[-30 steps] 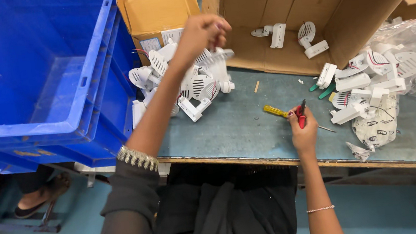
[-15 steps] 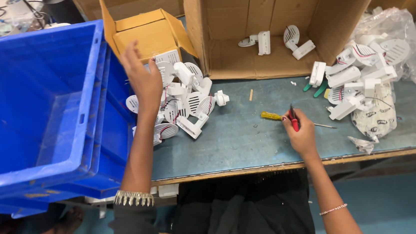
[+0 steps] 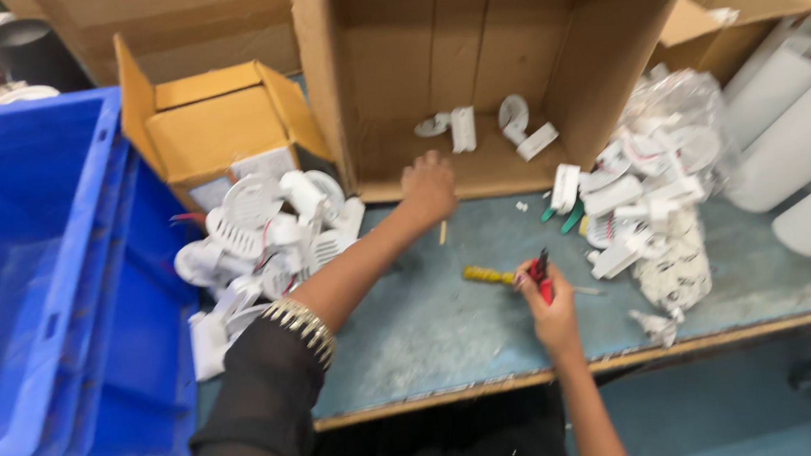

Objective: The person repeatedly picks up white plastic components from a blue bin and uses red-handled pliers to trim small wires protruding from them. After trimming, the person places the components into a cardboard box. The process is repeated for multiple units throughout the clip.

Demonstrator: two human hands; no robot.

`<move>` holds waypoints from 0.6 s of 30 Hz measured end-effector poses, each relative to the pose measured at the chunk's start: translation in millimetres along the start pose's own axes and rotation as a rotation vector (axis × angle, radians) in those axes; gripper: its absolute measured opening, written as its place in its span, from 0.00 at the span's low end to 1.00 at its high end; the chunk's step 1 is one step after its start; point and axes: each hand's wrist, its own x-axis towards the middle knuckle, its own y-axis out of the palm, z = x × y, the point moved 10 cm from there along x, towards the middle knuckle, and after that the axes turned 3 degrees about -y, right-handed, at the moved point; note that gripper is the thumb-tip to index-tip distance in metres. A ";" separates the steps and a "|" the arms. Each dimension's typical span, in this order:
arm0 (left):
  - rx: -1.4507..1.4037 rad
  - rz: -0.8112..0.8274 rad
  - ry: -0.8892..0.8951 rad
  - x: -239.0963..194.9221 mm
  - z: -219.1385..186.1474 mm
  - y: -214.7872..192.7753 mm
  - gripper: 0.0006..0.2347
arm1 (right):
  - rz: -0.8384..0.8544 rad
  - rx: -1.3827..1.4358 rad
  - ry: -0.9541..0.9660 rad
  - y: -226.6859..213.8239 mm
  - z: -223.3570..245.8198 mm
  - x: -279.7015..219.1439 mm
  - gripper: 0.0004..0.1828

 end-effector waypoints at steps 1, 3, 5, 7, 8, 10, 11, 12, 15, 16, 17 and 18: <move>0.077 0.069 -0.079 33.8 14.4 23.7 0.19 | -0.001 0.015 0.010 -0.7 -3.7 0.5 0.07; 0.122 -0.102 -0.150 86.8 39.8 36.5 0.23 | -0.005 0.058 0.052 -2.6 -11.4 0.9 0.08; -0.174 0.021 -0.251 134.2 69.5 68.1 0.23 | -0.008 0.080 0.072 -3.8 -15.4 1.6 0.08; 0.027 0.015 -0.167 164.2 74.4 80.8 0.30 | -0.010 0.083 0.074 -3.1 -16.9 1.8 0.08; 0.128 0.013 -0.124 175.1 74.2 85.0 0.34 | 0.000 0.068 0.082 -0.5 -18.3 2.1 0.08; 0.028 -0.021 -0.053 189.1 63.8 92.4 0.26 | 0.017 0.028 0.100 -0.5 -19.8 2.1 0.08; -0.025 -0.039 -0.021 193.4 58.3 96.1 0.23 | 0.014 0.038 0.085 -1.5 -17.5 2.8 0.08; -0.077 -0.057 0.011 196.5 52.2 98.5 0.19 | 0.011 0.048 0.071 -1.6 -15.0 3.1 0.07; -0.192 -0.090 0.041 193.7 44.9 95.9 0.18 | 0.018 0.029 0.062 1.1 -11.6 6.3 0.06; -0.228 -0.106 0.056 192.7 40.0 89.7 0.18 | 0.017 0.014 0.069 -1.1 -11.4 6.2 0.06; -0.265 -0.117 0.076 188.2 36.5 81.0 0.18 | 0.014 0.015 0.073 -0.9 -11.3 4.9 0.06; -0.307 -0.140 0.108 183.9 30.4 67.0 0.18 | 0.012 0.016 0.076 -0.8 -11.9 5.1 0.06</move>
